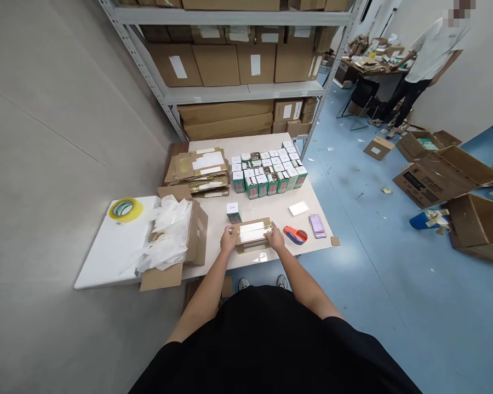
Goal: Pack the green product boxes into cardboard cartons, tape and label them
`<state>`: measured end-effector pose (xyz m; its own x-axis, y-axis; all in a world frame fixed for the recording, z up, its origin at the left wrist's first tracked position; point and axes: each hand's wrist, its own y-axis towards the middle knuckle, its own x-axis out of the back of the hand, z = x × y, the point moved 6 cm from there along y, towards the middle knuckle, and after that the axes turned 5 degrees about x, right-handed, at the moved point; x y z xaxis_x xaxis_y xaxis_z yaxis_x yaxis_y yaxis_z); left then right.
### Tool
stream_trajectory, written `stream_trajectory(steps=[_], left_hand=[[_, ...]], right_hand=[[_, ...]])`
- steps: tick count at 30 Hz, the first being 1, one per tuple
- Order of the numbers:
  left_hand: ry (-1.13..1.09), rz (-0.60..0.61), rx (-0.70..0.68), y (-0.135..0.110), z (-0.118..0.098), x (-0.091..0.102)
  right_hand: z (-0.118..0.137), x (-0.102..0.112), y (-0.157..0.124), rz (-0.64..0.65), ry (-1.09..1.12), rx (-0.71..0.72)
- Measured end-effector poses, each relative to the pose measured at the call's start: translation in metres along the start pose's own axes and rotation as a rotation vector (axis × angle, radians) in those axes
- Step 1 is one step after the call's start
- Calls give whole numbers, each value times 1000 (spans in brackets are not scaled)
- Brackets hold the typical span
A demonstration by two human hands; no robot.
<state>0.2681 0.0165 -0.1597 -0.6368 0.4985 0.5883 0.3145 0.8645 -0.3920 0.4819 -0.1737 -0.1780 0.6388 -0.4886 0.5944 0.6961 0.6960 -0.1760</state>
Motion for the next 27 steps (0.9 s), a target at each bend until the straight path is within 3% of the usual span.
stream_trajectory(steps=[5, 14, 23, 27], left_hand=[[-58, -2, 90, 6, 7, -10], [-23, -13, 210, 1, 3, -33], [41, -12, 169, -1, 3, -30], [125, 28, 175, -4, -3, -39]], right_hand=[[1, -4, 3, 99, -46, 76], [0, -4, 2, 190, -22, 32], [20, 8, -9, 300, -217, 44], [17, 18, -22, 320, -309, 19]])
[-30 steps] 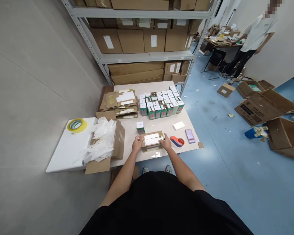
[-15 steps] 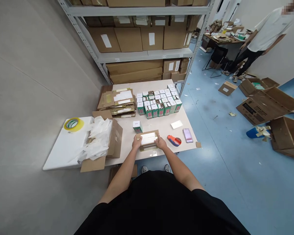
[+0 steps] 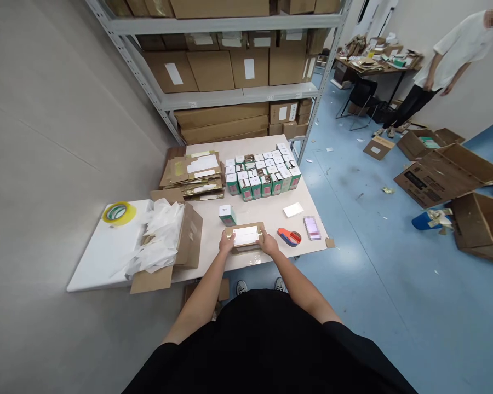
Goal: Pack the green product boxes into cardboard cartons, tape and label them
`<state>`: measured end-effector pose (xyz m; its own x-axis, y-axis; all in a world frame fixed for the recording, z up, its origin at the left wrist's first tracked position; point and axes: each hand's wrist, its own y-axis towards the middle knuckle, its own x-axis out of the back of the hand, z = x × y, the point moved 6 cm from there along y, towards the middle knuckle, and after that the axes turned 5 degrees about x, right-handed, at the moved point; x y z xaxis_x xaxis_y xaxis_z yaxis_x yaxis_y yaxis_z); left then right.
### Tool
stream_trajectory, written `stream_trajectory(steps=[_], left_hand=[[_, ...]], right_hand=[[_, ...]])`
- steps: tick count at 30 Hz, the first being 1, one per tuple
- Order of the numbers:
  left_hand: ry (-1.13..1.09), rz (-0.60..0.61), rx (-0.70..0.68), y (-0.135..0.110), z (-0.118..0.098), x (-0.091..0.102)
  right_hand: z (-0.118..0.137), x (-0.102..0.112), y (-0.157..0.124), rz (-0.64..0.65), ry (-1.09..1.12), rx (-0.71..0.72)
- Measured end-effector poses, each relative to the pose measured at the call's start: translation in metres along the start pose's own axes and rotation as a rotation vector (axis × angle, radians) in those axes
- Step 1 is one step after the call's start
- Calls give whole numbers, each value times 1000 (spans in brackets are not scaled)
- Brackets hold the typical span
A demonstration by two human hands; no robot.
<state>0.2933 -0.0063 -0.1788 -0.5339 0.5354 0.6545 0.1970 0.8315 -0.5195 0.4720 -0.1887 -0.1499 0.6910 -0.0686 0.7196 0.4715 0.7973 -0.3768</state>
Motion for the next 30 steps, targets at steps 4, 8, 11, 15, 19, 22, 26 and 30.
stream_trajectory(steps=[4, 8, 11, 15, 19, 22, 26, 30], left_hand=[[46, 21, -11, -3, -11, -8], [55, -1, -17, -3, -9, -2], [80, -50, 61, -4, 5, 8], [93, -84, 97, -7, 11, 13], [58, -93, 80, -6, 8, 11], [16, -107, 69, -3, 12, 9], [-7, -118, 73, 1, 16, 0], [-11, -120, 71, -4, 12, -11]], right_hand=[[-9, 3, -13, 4, -29, -34], [-3, 6, -11, 20, -25, -29], [9, 0, -2, 56, 6, 20], [9, -7, 3, 27, 141, 88], [-16, 9, 0, -130, 283, 135], [-48, 33, 1, -254, 309, 73], [-99, 60, 2, -376, 302, -65], [-145, 58, -2, -367, 324, -181]])
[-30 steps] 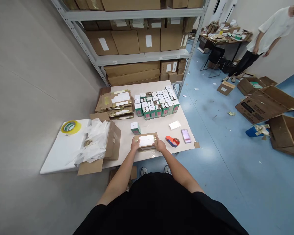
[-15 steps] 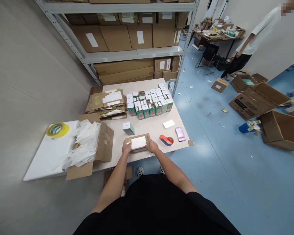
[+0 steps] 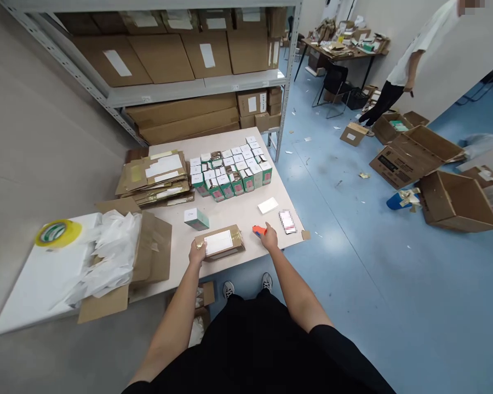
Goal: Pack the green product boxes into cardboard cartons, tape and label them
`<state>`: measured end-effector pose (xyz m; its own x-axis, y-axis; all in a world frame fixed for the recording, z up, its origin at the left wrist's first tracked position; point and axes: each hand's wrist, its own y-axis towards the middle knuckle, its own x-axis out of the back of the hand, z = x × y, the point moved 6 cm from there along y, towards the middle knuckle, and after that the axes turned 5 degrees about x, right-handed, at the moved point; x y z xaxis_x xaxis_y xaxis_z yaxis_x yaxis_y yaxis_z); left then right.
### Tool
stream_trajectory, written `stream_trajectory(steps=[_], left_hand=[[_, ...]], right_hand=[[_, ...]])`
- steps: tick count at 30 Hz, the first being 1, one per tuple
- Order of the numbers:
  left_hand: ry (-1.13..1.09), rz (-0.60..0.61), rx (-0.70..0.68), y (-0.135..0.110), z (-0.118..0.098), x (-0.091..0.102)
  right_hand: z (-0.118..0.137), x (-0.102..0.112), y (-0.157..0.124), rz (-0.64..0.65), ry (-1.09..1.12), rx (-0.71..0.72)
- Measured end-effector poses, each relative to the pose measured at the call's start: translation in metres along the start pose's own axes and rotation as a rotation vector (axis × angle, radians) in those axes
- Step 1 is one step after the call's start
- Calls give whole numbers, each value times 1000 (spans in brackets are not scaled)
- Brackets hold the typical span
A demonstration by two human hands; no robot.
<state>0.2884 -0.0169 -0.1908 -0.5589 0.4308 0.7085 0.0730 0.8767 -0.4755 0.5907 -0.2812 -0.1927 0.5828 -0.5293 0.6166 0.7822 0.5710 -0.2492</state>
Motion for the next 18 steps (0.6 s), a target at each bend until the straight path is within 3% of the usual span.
stream_trajectory(steps=[5, 12, 18], left_hand=[[13, -8, -7, -10, -5, -4], [-27, -31, 4, -17, 10, 3], [67, -86, 24, -23, 28, 24]], right_hand=[[-33, -4, -4, 74, -7, -11], [-40, -17, 3, 264, -171, 0], [-41, -36, 12, 410, -242, 7]])
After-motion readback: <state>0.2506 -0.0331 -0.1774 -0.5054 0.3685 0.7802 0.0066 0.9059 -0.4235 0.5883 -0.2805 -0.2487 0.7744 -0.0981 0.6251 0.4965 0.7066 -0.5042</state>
